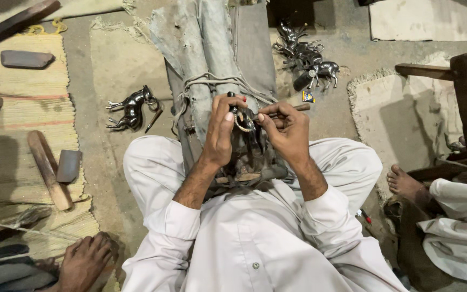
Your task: The person sits cross-legged on the floor holding a silver metal animal figurine against a cloth-covered form on their lap. They steady the figurine with one hand while working over its surface with a small hand-held tool, repositioning and turning the figurine to reach different areas, with finished figurines piled nearby.
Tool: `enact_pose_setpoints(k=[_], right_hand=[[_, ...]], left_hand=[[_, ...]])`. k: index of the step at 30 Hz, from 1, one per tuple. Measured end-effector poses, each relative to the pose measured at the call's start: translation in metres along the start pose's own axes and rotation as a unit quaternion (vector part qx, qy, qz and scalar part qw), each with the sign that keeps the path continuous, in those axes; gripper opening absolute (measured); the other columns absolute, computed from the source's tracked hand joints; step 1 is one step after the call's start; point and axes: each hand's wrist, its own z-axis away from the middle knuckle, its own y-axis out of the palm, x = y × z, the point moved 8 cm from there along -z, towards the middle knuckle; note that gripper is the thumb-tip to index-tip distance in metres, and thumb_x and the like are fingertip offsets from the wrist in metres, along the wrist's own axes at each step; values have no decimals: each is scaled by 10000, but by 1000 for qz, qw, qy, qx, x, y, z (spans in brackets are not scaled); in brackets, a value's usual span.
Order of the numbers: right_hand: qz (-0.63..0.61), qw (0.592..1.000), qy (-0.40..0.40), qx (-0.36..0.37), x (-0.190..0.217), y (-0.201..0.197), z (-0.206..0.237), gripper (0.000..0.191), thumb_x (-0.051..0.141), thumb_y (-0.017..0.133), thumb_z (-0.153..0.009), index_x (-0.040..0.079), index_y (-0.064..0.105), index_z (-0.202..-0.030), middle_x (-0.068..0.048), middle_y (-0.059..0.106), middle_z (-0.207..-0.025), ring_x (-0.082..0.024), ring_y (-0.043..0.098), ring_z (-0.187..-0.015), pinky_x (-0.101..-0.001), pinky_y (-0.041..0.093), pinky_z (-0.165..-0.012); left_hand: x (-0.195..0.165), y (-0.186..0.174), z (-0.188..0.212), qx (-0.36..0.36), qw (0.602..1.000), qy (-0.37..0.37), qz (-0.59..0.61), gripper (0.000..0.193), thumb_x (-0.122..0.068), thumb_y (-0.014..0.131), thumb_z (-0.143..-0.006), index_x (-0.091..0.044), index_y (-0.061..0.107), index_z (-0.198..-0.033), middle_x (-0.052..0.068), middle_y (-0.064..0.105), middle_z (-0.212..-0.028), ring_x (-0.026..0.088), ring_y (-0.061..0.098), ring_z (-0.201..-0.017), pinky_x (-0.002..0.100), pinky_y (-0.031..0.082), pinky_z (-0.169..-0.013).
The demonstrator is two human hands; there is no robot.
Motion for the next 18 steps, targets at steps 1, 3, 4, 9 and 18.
enact_pose_setpoints(k=[1, 3, 4, 9, 18], right_hand=[[-2, 1000, -4, 2, 1, 0, 0, 74, -19, 700, -987, -63, 682, -1044, -42, 735, -941, -43, 700, -844, -163, 556, -703], [0, 1000, -3, 5, 0, 1, -1, 74, -19, 700, -988, -62, 680, -1045, -45, 734, -933, -44, 701, -837, -165, 561, -706], [5, 1000, 1, 5, -1, 1, -2, 73, -17, 701, -985, -60, 680, -1040, -45, 733, -928, -44, 704, -832, -165, 566, -704], [12, 1000, 9, 17, -4, 1, -6, 63, -25, 699, -982, -58, 683, -1034, -47, 736, -902, -43, 699, -814, -168, 559, -692], [20, 998, -17, 51, -2, -5, -7, 46, -63, 693, -952, -41, 678, -989, -43, 736, -901, -27, 682, -803, -155, 547, -677]], left_hand=[[0, 0, 0, 0, 1000, 1, 1, 485, -398, 320, -1074, -15, 574, -1231, 183, 539, -1268, 320, 557, -1274, 449, 407, -1153], [1, 1, 0, 1, 1000, 1, 1, 476, -391, 322, -1078, -15, 570, -1233, 181, 540, -1270, 317, 558, -1276, 447, 406, -1156], [1, 1, 0, 1, 1000, 1, 1, 472, -387, 323, -1080, -15, 568, -1235, 180, 541, -1270, 314, 560, -1276, 445, 407, -1156], [2, 1, -1, 3, 1000, 3, -1, 459, -375, 322, -1083, -18, 566, -1235, 176, 534, -1264, 308, 558, -1265, 439, 413, -1151], [7, 6, -1, 4, 1000, 16, -25, 450, -380, 310, -1079, -34, 563, -1215, 167, 527, -1224, 306, 557, -1238, 455, 434, -1110]])
